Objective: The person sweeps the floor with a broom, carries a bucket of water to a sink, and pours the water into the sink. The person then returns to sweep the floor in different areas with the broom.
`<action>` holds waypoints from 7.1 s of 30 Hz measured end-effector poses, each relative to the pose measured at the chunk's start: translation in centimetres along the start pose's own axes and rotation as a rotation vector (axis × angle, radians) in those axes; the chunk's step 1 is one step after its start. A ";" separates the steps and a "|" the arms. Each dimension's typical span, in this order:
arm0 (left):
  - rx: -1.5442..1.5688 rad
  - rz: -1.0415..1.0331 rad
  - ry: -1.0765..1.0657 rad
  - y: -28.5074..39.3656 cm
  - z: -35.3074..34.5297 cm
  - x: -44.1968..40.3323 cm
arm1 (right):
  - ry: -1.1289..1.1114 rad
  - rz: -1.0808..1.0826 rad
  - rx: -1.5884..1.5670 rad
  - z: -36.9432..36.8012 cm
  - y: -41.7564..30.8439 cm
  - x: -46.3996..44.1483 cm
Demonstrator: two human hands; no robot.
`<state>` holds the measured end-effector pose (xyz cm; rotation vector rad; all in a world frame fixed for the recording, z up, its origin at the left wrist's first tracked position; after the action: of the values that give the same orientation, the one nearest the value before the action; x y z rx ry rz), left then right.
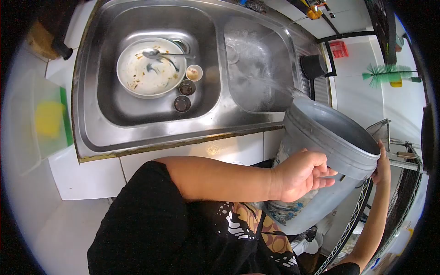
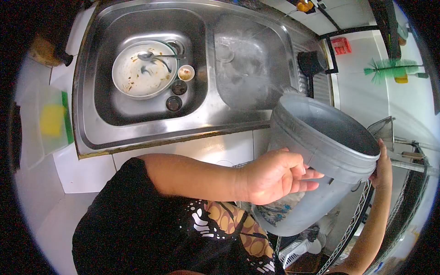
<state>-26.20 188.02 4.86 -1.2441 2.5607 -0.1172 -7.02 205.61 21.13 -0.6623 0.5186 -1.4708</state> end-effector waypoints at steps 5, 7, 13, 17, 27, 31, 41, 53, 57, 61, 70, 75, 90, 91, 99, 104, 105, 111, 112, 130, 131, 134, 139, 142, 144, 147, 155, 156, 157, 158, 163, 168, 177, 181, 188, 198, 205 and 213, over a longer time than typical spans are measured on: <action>-0.016 -0.016 0.002 0.0 -0.1 -0.1 | 0.062 0.011 0.059 0.9 0.4 -0.6; -0.018 -0.011 -0.001 -0.1 0.1 0.0 | 0.137 0.034 0.022 -0.2 0.2 0.1; 0.007 -0.005 -0.004 0.1 0.1 -0.3 | 0.012 -0.024 0.085 0.3 -0.1 -0.5; 0.021 0.007 0.021 0.0 0.1 0.1 | 0.159 0.043 0.000 -0.9 -0.2 -0.1; 0.017 -0.001 0.034 0.5 0.1 0.5 | 0.075 0.059 0.126 -0.4 -0.5 -1.3; 0.021 -0.021 0.033 0.9 0.0 0.6 | 0.001 0.032 0.130 0.2 -0.1 -2.7; 0.030 -0.040 0.023 1.4 0.1 0.8 | 0.046 0.050 0.202 -1.3 -1.4 -2.0; -0.022 -0.049 0.045 1.6 0.0 0.8 | -0.084 0.180 0.211 -2.8 -2.2 -2.1; 0.012 -0.043 -0.002 1.3 0.7 0.8 | -0.132 0.186 0.205 -3.1 -2.2 -1.5; 0.001 -0.045 0.014 1.3 0.6 0.8 | -0.208 0.153 0.148 -2.7 -1.5 -2.3; -0.027 -0.059 0.031 1.5 0.5 1.0 | -0.202 0.133 0.244 -3.2 -2.2 -2.1; 0.000 -0.067 0.014 1.7 0.6 0.9 | -0.223 0.161 0.200 -3.5 -2.3 -2.8; 0.000 -0.103 0.035 2.3 0.7 1.3 | -0.216 0.177 0.343 -3.1 -2.8 -4.6; 0.000 -0.103 0.038 2.3 0.8 1.4 | -0.215 0.194 0.355 -3.2 -2.8 -4.7; -0.022 -0.128 0.055 2.7 1.0 1.7 | -0.172 0.233 0.374 -5.6 -4.0 -3.9; -0.021 -0.128 0.048 2.9 1.2 1.7 | -0.295 0.188 0.375 -5.4 -4.1 -4.9; -0.025 -0.127 0.048 2.8 1.3 1.8 | -0.205 0.243 0.308 -5.0 -3.3 -5.7; -0.021 -0.144 0.059 2.9 1.2 2.0 | -0.190 0.277 0.297 -5.6 -3.3 -5.7; -0.019 -0.147 0.058 2.9 1.2 2.0 | -0.194 0.271 0.304 -5.6 -3.4 -5.8; -0.428 -0.148 0.358 3.2 3.9 2.8 | -0.316 0.202 0.405 -7.4 -5.0 -6.5; -0.541 -0.186 0.496 3.4 4.9 3.1 | -0.371 0.171 0.442 -7.7 -5.5 -6.2; -0.666 -0.346 0.835 3.7 7.9 3.7 | -0.318 0.233 0.437 -8.2 -5.3 -7.6; -0.595 -0.521 0.765 4.1 9.8 3.1 | -0.344 0.274 0.566 -9.5 -6.7 -8.0; -0.631 -0.490 0.628 4.5 10.6 2.2 | -0.333 0.239 0.588 -9.5 -6.5 -7.7; -0.631 -0.481 0.605 4.5 10.7 2.1 | -0.330 0.232 0.603 -9.7 -6.7 -7.8; -0.648 -0.512 0.581 4.6 11.0 1.9 | -0.318 0.240 0.642 -9.9 -7.0 -7.4; -0.649 -0.507 0.649 4.4 11.4 1.7 | -0.354 0.253 0.659 -10.1 -7.0 -8.4; -0.643 -0.501 0.649 4.5 10.6 2.2 | -0.347 0.248 0.672 -10.1 -7.0 -8.4; -0.636 -0.496 0.649 4.5 10.1 2.4 | -0.341 0.243 0.687 -10.1 -7.1 -8.4; -0.628 -0.507 0.657 4.6 10.4 2.2 | -0.333 0.239 0.701 -10.0 -7.2 -8.4; -0.674 -0.497 0.641 4.7 10.9 2.0 | -0.322 0.268 0.711 -10.4 -7.4 -8.8; -0.646 -0.460 0.675 5.2 12.0 1.7 | -0.310 0.226 0.750 -11.3 -8.2 -8.4; -0.595 -0.381 0.694 5.4 11.5 2.2 | -0.254 0.089 0.826 -11.3 -8.5 -9.7; -0.567 -0.360 0.658 5.4 10.8 2.5 | -0.234 0.077 0.842 -11.5 -8.7 -9.5; -0.565 -0.329 0.639 5.4 10.7 2.7 | -0.205 0.091 0.815 -11.5 -8.7 -9.2; -0.534 -0.328 0.642 5.5 11.0 2.6 | -0.252 0.176 0.780 -12.3 -9.1 -9.6; -0.572 -0.313 0.641 5.5 11.1 2.6 | -0.247 0.122 0.818 -12.3 -9.2 -9.7; -0.551 -0.317 0.639 5.7 11.1 2.6 | -0.217 0.117 0.798 -12.1 -9.0 -9.8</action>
<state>-28.77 190.19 -7.48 -2.1023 3.0129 0.1689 -22.29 214.44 17.77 -0.1443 -0.2064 -1.3292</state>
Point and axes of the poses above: each hand's wrist, its own x-axis away from the middle knuckle, its own z-axis out of the back of the hand, y = z × x, the point moved 5 cm from there along -x, towards the middle knuckle, and after that the axes turned 14 degrees about z, right-handed, at the moved point
